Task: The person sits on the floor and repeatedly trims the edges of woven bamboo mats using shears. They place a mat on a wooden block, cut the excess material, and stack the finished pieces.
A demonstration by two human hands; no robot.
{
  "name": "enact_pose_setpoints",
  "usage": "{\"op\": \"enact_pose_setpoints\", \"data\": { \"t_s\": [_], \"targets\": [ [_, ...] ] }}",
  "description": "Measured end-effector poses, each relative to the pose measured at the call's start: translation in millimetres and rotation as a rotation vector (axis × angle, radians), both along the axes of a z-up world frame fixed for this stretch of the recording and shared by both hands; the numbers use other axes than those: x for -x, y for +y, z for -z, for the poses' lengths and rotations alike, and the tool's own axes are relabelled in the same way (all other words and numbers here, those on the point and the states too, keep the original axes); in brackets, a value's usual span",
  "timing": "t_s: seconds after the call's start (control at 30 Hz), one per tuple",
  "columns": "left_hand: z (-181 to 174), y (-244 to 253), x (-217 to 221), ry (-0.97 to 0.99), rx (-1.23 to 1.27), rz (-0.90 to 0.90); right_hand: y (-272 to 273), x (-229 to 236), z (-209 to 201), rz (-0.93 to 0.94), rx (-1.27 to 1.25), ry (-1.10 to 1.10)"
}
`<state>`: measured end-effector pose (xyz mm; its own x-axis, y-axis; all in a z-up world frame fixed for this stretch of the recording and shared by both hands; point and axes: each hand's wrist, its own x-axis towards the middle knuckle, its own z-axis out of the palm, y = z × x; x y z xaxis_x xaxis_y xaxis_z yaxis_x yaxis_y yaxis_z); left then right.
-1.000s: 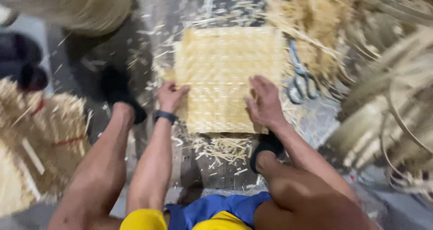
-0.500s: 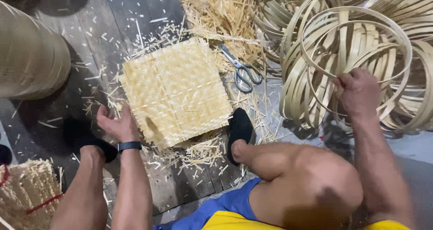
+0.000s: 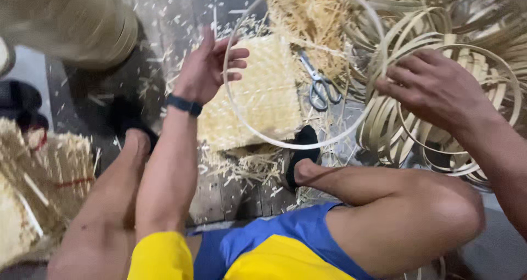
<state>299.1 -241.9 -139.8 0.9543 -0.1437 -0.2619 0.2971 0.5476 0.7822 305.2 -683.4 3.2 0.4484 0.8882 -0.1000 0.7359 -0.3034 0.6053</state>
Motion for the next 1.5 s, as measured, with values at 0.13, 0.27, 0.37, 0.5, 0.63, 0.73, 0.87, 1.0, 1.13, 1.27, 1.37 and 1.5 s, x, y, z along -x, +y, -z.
{"op": "enact_pose_setpoints", "data": {
  "t_s": [0.13, 0.27, 0.37, 0.5, 0.63, 0.73, 0.87, 1.0, 1.13, 1.27, 1.37, 1.5],
  "targets": [
    [6, 1, 12, 0.061, 0.132, -0.08, 30, -26, 25, 0.192, -0.509, 0.478],
    [24, 5, 33, 0.157, 0.157, -0.143, 65, -42, 51, 0.644, -1.033, 1.005],
    [39, 14, 41, 0.172, 0.211, -0.173, 93, -48, 65, 0.603, -1.273, 1.297],
    [48, 27, 54, 0.217, 0.234, -0.183, 123, -40, 69, 0.648, -1.361, 1.483],
    [43, 45, 59, 0.196, 0.248, -0.343, 133, -35, 58, 0.908, -1.066, 1.253],
    [42, 56, 61, 0.211, 0.369, -0.269, 135, -37, 61, 0.847, -0.911, 1.285],
    [42, 52, 64, 0.159, 0.268, -0.277, 136, -41, 72, 0.778, -0.987, 1.26],
    [39, 25, 67, 0.014, 0.293, -0.352, 151, -35, 82, 0.424, -1.098, 0.778],
    [26, -40, 64, -0.309, -0.297, -0.164, 183, -19, 88, 0.594, -1.59, 1.644],
    [14, -63, 66, -0.853, -1.11, -0.636, 187, -22, 94, 0.695, -1.87, 1.665],
    [7, -3, 55, -0.604, -1.196, -0.935, 156, -32, 96, 0.749, -1.857, 1.797],
    [22, 61, 56, 0.137, -0.459, -0.526, 141, -33, 111, 0.658, -1.931, 1.944]
  ]
}}
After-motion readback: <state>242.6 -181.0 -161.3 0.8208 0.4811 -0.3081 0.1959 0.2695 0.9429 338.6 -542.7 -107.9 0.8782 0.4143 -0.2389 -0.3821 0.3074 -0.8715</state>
